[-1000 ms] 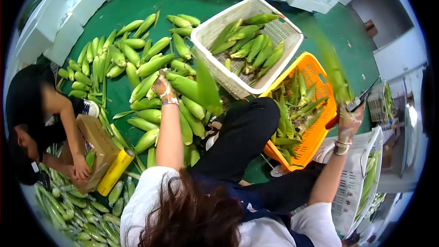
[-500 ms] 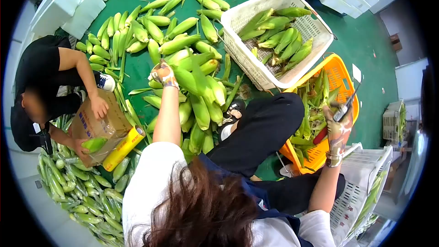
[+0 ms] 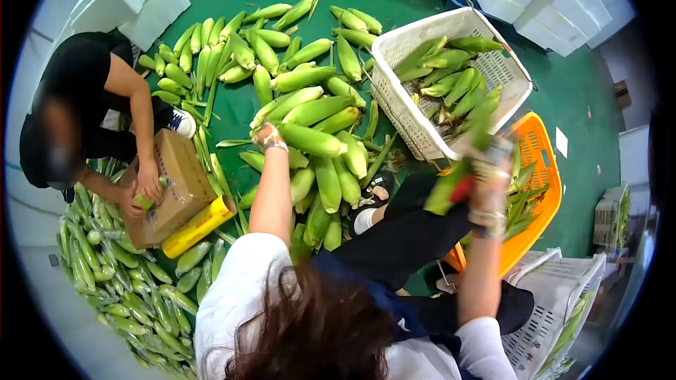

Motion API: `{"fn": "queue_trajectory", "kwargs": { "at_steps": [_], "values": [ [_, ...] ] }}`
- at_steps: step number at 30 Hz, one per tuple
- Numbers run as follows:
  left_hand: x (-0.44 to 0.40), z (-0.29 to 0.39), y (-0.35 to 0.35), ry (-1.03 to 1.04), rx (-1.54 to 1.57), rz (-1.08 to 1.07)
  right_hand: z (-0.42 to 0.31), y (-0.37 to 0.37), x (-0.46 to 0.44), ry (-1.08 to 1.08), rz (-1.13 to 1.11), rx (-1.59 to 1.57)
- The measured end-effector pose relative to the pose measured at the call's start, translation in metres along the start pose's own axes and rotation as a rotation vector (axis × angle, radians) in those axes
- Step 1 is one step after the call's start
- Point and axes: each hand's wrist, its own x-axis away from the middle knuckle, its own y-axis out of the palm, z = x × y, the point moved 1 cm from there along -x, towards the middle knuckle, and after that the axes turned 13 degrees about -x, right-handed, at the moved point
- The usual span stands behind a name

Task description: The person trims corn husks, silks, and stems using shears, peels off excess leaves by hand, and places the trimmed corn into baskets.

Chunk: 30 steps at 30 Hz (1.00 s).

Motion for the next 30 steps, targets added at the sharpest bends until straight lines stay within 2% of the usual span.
{"fn": "queue_trajectory", "kwargs": {
  "at_steps": [1, 2, 3, 4, 5, 6, 7, 8, 10, 12, 14, 16, 18, 20, 22, 24, 25, 29, 30],
  "values": [
    [-0.018, -0.012, 0.005, 0.168, -0.256, 0.041, -0.014, -0.045, -0.007, -0.105, 0.076, 0.006],
    [-0.009, -0.008, 0.003, 0.278, -0.478, 0.009, -0.004, -0.111, -0.019, -0.395, 0.021, 0.176],
    [0.001, -0.002, 0.000, 0.397, -0.691, 0.000, -0.001, -0.218, -0.046, -0.053, 0.159, 0.064],
    [0.034, 0.031, -0.023, 0.446, -0.855, -0.063, -0.002, -0.249, -0.041, -0.086, 0.278, 0.429],
    [0.072, 0.052, -0.039, 0.595, -0.634, -0.027, -0.004, -0.278, -0.035, -0.078, 0.418, 0.790],
    [0.113, 0.074, -0.052, 0.737, -0.405, 0.014, -0.006, -0.293, -0.027, -0.054, 0.553, 1.023],
    [0.154, 0.099, -0.062, 0.709, -0.081, -0.377, 0.010, -0.326, -0.021, 0.027, 0.578, 0.959],
    [0.189, 0.111, -0.068, 0.496, 0.452, -0.833, 0.026, -0.337, -0.013, 0.044, 0.562, 0.844],
    [0.281, 0.154, -0.096, 0.271, 0.806, -1.575, 0.055, -0.349, 0.008, 0.016, 0.506, 0.565],
    [0.346, 0.165, -0.109, 0.447, 0.972, -1.854, 0.124, -0.389, 0.004, 0.151, 0.544, 0.293],
    [0.386, 0.161, -0.104, 0.578, 1.019, -1.909, 0.103, -0.352, 0.015, 0.109, 0.415, 0.148],
    [0.421, 0.145, -0.097, 0.558, 1.036, -1.944, 0.075, -0.308, 0.018, 0.194, 0.364, -0.036],
    [0.448, 0.122, -0.092, 0.431, 0.994, -1.922, 0.049, -0.282, 0.027, 0.061, 0.356, 0.344],
    [0.472, 0.102, -0.092, 0.323, 0.934, -1.873, 0.053, -0.281, 0.030, -0.083, 0.379, 0.660],
    [0.485, 0.096, -0.091, 0.278, 0.922, -1.903, 0.052, -0.281, 0.035, -0.077, 0.273, 0.460],
    [0.490, 0.093, -0.089, 0.362, 0.932, -2.013, 0.015, -0.263, 0.050, -0.084, 0.260, 0.647],
    [0.497, 0.092, -0.093, 0.555, 0.879, -1.948, 0.013, -0.264, 0.052, -0.113, 0.234, 0.610],
    [0.508, 0.090, -0.094, 0.571, 0.796, -1.969, -0.006, -0.257, 0.062, -0.058, 0.256, 0.607],
    [0.511, 0.087, -0.095, 0.411, 0.840, -1.965, -0.004, -0.259, 0.063, -0.055, 0.263, 0.610]
  ]
}}
